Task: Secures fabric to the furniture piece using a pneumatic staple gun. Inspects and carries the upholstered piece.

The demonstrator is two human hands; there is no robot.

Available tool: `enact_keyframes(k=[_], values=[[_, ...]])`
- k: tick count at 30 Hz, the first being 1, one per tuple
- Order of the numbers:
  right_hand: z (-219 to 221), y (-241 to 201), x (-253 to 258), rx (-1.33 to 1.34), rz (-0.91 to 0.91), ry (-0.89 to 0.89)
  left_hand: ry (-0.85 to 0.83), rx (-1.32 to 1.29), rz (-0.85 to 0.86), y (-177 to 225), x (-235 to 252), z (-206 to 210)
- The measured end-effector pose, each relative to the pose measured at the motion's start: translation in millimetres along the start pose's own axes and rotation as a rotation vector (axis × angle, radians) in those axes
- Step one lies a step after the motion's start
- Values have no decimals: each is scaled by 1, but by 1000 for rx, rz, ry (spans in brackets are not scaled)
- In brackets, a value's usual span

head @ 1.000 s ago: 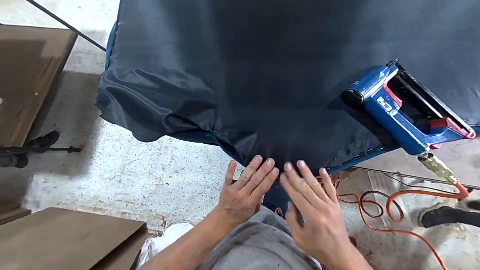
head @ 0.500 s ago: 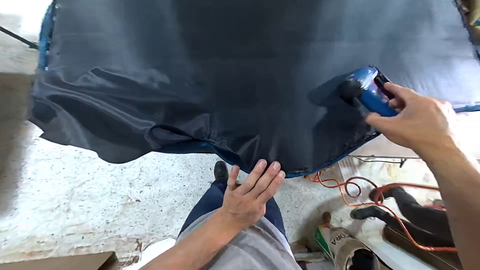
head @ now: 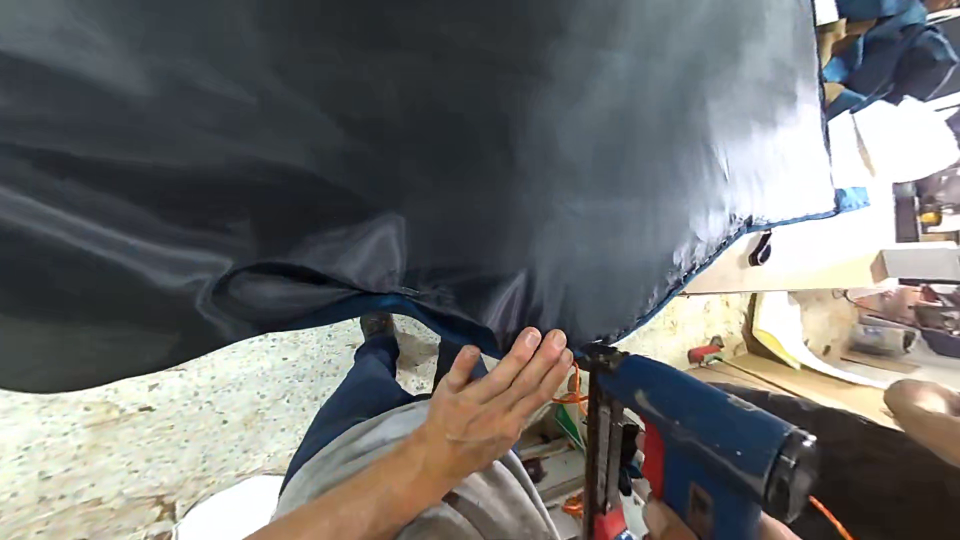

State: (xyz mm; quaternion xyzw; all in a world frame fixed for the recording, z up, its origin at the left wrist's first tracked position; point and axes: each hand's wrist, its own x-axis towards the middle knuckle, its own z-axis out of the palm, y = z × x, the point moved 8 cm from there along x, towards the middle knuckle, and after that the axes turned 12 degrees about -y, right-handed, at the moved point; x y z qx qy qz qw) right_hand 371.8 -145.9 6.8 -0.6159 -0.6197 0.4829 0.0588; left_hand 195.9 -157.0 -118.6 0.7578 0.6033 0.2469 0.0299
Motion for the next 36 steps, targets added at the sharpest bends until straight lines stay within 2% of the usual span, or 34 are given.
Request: enact_keyframes(k=[5,10,16,20,32,36], values=[[9,-5,0,-58,-26,12,-21,1,-1,-1,-1,-1],[12,-3,-2,-128,23,14,-7,0,-6,-1,-1,-2],[8,5,-25,67,43,76,-101,26,129,-11,-11,-4],[17,-6,-18,44,31,50,-95,24,240,-21,-15,-7],[32,-18,-11,-179,75,50,-61,-58,295,-24,-16,-8],[34,-6,-29,-34,99,94,-74,-144,362,-31,-18,-14]])
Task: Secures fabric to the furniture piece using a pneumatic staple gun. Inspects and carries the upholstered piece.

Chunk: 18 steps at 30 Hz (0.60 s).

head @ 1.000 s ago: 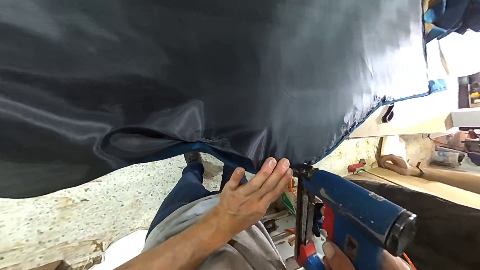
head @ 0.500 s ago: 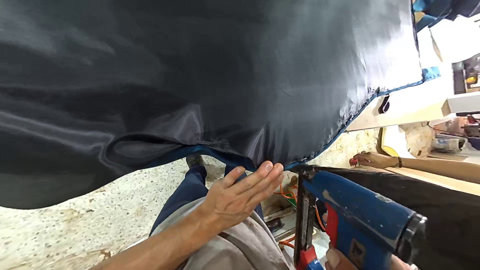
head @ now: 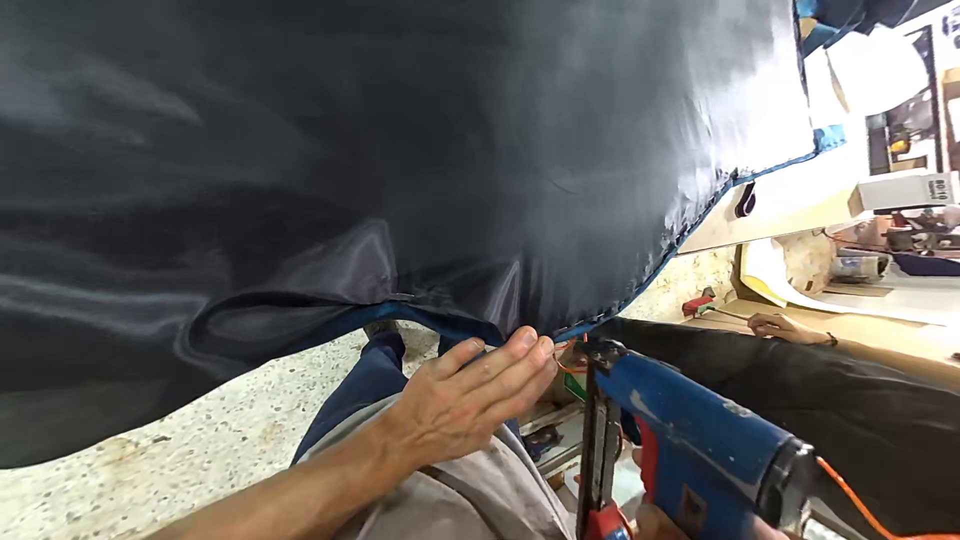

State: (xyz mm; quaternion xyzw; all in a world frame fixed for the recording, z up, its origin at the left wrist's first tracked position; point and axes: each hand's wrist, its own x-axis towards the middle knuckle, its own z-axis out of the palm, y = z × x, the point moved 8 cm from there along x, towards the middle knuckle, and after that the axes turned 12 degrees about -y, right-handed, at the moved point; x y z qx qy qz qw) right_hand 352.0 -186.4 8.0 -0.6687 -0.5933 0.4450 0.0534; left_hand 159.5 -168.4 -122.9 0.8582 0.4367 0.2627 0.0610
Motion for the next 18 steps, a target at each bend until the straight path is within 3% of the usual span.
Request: enact_keyframes(k=[4,7,13,16,18], values=[[7,-1,-5,119,-10,18,3,29,117,-7,-5,-2],[13,-13,-2,49,-16,27,-10,80,192,-10,-8,-2],[30,-18,4,-5,-17,4,-31,104,191,-8,-8,-1],[35,-18,0,-83,6,19,14,-152,180,-14,-14,-13],[27,-17,-9,19,-30,97,55,-376,157,-24,-32,-32]])
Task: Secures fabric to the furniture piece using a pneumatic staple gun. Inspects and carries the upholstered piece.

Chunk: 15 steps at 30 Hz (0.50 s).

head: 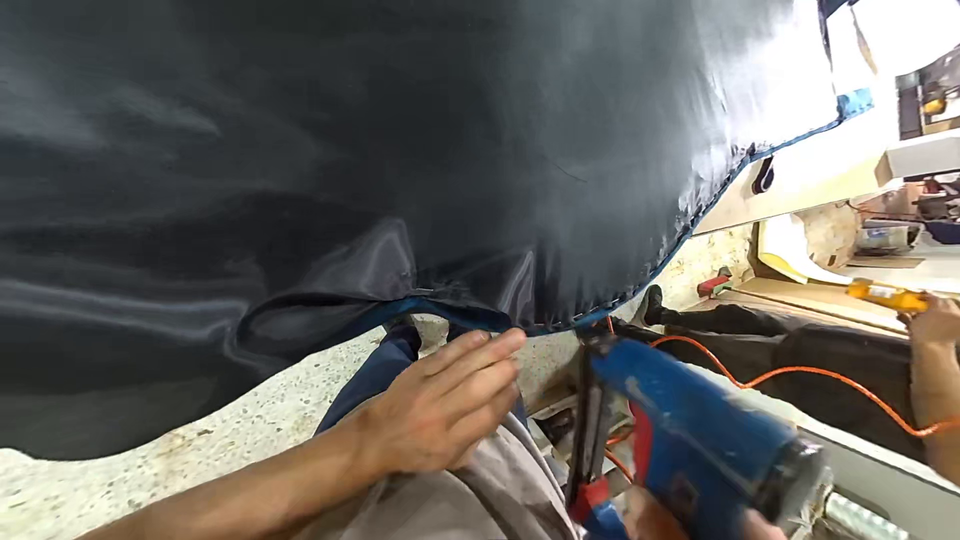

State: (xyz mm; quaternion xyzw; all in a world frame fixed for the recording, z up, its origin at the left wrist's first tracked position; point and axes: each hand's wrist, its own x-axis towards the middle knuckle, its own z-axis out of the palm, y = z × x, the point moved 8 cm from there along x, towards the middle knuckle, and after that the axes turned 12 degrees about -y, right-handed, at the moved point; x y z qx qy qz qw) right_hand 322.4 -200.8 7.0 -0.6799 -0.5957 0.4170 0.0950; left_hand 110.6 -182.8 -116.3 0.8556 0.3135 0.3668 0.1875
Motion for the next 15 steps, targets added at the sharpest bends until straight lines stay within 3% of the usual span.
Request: enact_keyframes(k=[4,8,12,15], values=[[-61,15,-5,291,-97,206,-14,-2,-75,-7,-39,-46],[-120,39,19,645,-230,6,64,115,-180,-1,-39,-91],[-153,32,40,406,-312,182,230,193,-323,14,-24,-114],[-163,19,82,-78,-391,269,326,287,-434,21,-7,-118]])
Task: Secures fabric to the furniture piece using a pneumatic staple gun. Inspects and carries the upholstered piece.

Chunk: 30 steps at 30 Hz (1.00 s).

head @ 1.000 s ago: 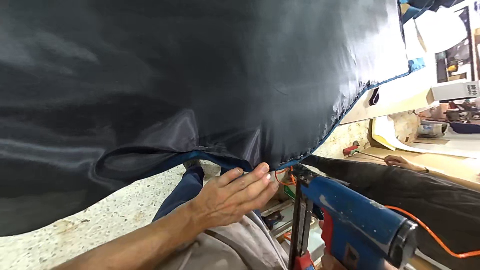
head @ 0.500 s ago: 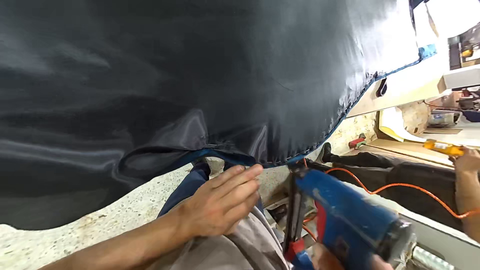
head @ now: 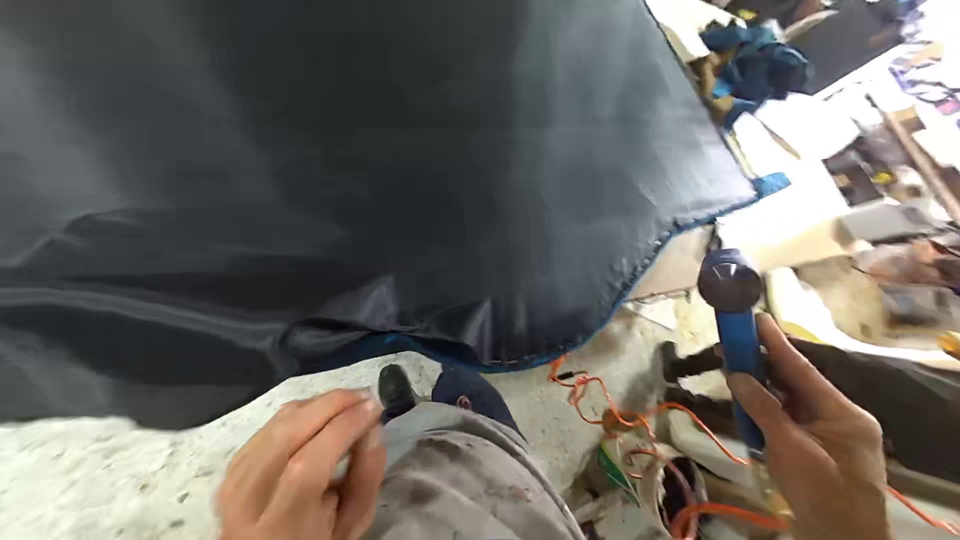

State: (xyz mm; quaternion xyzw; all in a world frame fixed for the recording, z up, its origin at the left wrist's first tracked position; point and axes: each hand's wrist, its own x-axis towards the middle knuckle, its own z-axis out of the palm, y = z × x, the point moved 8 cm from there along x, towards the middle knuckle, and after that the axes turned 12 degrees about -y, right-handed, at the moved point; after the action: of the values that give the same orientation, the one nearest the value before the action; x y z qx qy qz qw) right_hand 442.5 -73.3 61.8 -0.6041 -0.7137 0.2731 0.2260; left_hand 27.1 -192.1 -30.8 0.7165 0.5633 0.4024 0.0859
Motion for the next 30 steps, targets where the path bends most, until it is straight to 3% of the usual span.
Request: enact_keyframes(k=[3,8,11,14,16,20,23,30], values=[[21,17,61,-437,-227,-136,-37,83,-16,16,13,7],[72,55,152,-443,-445,-311,-85,583,-61,15,45,11],[92,61,163,-429,-462,-327,-225,641,-27,5,62,10],[97,46,146,-497,-416,-256,-431,487,96,2,76,28],[103,-2,106,-468,-411,-188,-545,410,212,0,81,46],[188,-86,22,-133,-410,-91,-649,278,361,-19,89,66],[230,-96,10,-171,-320,9,-641,237,451,-25,94,72],[236,-103,1,-369,-292,169,-496,126,584,-24,97,60]])
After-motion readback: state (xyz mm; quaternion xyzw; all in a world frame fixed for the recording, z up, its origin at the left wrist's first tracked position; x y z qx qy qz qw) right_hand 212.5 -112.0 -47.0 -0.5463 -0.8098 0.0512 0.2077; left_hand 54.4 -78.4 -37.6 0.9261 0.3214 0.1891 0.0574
